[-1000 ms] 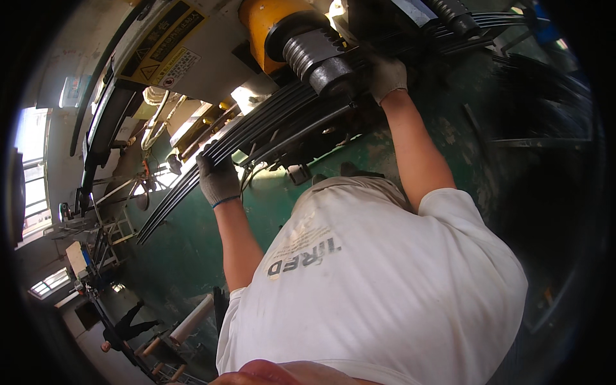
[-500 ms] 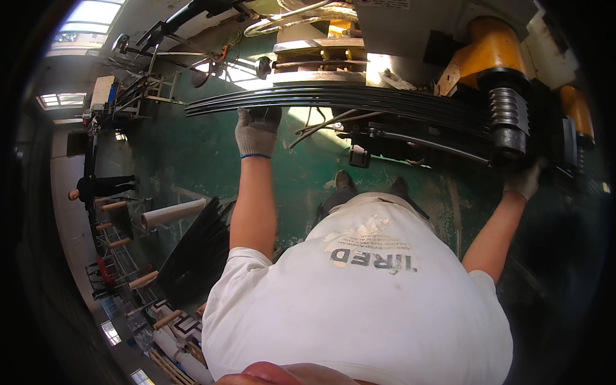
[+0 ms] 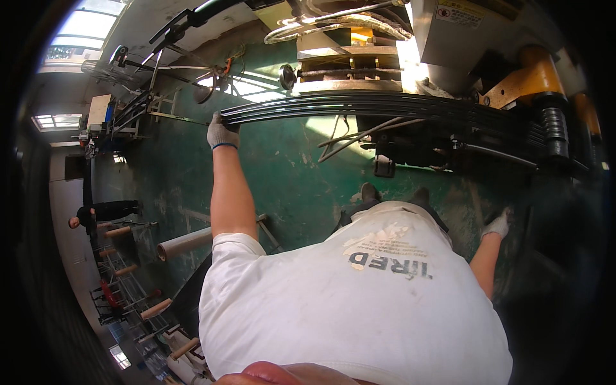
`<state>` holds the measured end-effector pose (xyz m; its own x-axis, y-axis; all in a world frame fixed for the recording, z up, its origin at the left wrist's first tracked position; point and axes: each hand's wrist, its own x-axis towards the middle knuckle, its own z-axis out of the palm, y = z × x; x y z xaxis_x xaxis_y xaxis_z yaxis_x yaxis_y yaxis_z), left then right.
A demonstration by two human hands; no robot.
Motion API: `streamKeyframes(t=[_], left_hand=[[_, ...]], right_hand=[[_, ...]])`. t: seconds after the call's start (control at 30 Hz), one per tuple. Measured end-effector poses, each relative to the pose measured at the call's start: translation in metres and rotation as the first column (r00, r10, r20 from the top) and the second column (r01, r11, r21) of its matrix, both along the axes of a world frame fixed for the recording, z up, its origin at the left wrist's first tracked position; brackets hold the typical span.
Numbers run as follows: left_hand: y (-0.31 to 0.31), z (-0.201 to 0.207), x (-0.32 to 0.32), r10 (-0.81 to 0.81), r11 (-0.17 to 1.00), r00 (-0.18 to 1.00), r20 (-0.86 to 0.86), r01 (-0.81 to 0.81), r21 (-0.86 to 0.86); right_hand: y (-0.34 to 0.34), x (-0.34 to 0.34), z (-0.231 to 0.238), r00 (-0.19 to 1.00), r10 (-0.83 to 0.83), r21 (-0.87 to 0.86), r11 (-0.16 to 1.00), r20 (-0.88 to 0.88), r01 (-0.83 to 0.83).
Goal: The person picks up a bundle of metal rods from a rack, carries them to a processing machine, and feeds them into the rollers. After processing, the person removes the bundle from the machine and places it back onto the rack.
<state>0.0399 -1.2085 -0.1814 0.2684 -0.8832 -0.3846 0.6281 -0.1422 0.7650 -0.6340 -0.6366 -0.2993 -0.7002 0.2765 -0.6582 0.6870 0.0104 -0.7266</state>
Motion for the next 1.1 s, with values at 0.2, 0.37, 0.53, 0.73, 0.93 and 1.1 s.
streamKeyframes(t=[0.2,0.37,0.53,0.73,0.93,1.1], left_hand=[[0.023,0.015,-0.011,-0.188,0.976,0.981,0.043,0.191,-0.102],[0.026,0.003,0.032,-0.467,0.884,0.881,-0.075,0.465,-0.048],[0.04,0.017,0.025,-0.556,0.802,0.773,0.304,0.596,-0.048],[0.03,0.017,0.012,-0.322,0.946,0.934,-0.155,0.312,-0.087],[0.11,-0.031,-0.078,-0.066,0.99,0.985,-0.162,0.085,0.114],[0.202,-0.111,-0.232,-0.099,0.921,0.971,-0.216,0.171,0.349]], right_hand=[[0.062,0.01,-0.018,0.998,0.052,-0.039,0.998,0.033,-0.05],[0.046,0.026,-0.001,0.994,0.051,0.318,0.948,-0.101,-0.016],[0.011,0.026,-0.028,0.93,0.318,0.278,0.924,-0.183,-0.261],[0.016,-0.035,-0.106,0.541,0.771,0.446,0.636,-0.336,-0.63],[0.041,-0.092,-0.142,0.405,0.865,0.53,0.501,-0.295,-0.684],[0.017,-0.133,-0.087,0.519,0.85,0.566,0.386,0.088,-0.728]])
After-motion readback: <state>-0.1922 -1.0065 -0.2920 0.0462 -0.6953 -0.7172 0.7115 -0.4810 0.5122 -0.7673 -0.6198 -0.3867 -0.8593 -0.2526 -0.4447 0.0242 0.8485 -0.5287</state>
